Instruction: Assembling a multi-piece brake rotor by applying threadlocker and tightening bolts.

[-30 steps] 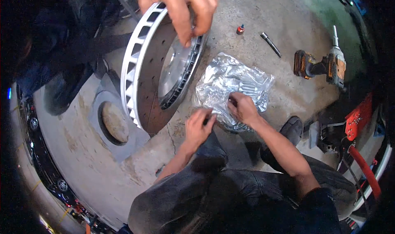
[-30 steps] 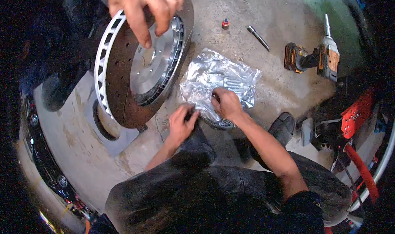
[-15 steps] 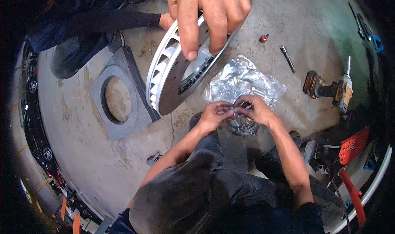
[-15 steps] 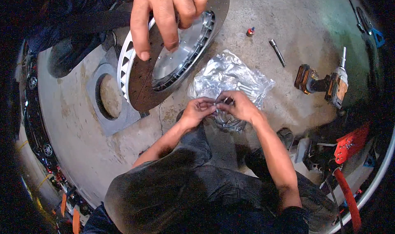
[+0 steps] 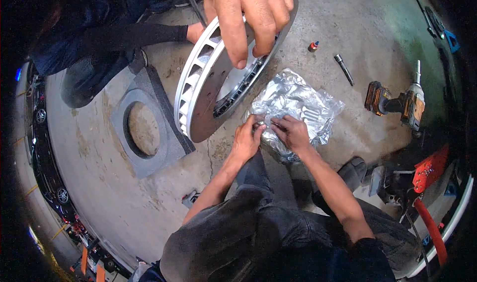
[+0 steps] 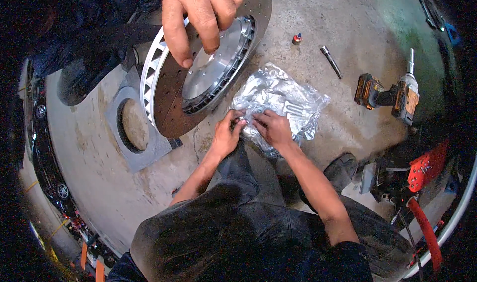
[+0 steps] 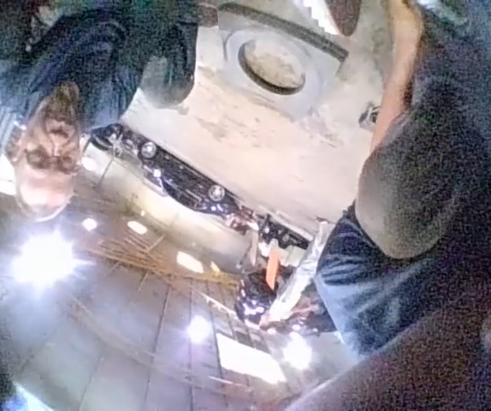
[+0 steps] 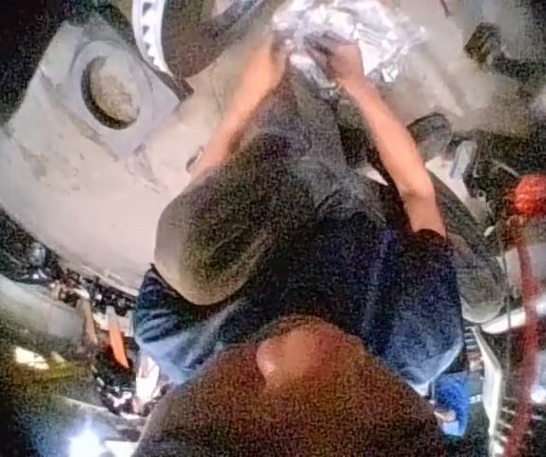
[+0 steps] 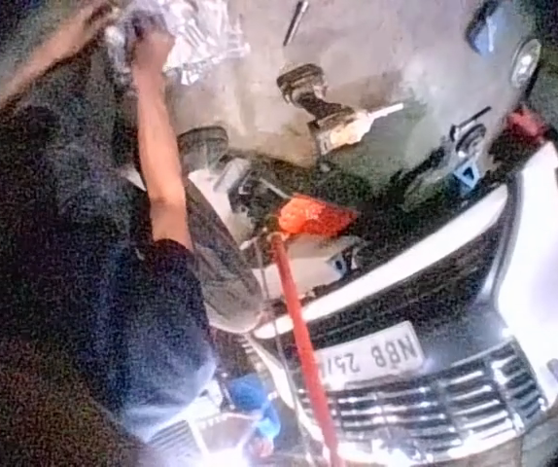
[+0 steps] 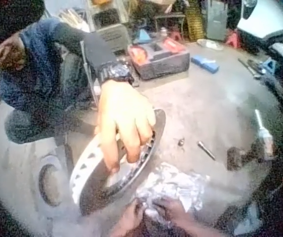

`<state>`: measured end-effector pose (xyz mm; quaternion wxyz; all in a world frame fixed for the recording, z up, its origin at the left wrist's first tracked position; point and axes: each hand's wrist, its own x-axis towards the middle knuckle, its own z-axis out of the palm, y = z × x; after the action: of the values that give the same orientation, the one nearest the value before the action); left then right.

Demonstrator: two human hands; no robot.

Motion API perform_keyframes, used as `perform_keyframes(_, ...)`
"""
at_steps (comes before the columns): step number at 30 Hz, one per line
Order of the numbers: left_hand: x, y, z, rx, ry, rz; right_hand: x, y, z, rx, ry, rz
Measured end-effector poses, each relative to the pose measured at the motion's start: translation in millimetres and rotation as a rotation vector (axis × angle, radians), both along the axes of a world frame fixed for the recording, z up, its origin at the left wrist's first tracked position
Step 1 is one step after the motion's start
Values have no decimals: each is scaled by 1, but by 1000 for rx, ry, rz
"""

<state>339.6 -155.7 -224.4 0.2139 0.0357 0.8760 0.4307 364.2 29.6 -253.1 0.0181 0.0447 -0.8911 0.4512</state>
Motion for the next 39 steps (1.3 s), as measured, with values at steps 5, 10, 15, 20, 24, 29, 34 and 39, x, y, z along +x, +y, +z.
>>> perform_keyframes(5, -3, 3, 7, 182, -62, 97, 5, 3, -7, 151, 26, 25)
perform_keyframes(10, -7, 6, 17, 65, -95, 123, 1, -4, -5, 415, 43, 162)
perform_keyframes(15, -4, 0, -3, 93, -105, 113, -10, -5, 12, 497, -100, 242)
perform_keyframes(20, 0, -3, -12, 164, -87, 130, -15, 2, 34, 623, -297, 347)
perform_keyframes(24, 1, -4, -17, 227, -121, 163, -20, 36, 31, 265, -434, 273)
perform_keyframes(29, 3, -9, -14, 355, -135, 245, -61, 90, 40, -985, -754, -219)
perform_keyframes(34, 1, -4, 12, 461, -155, 262, -144, 107, -20, -1540, -554, -725)
perform_keyframes(39, -18, 8, 36, 727, -273, 302, -191, 135, -88, -1827, -923, -769)
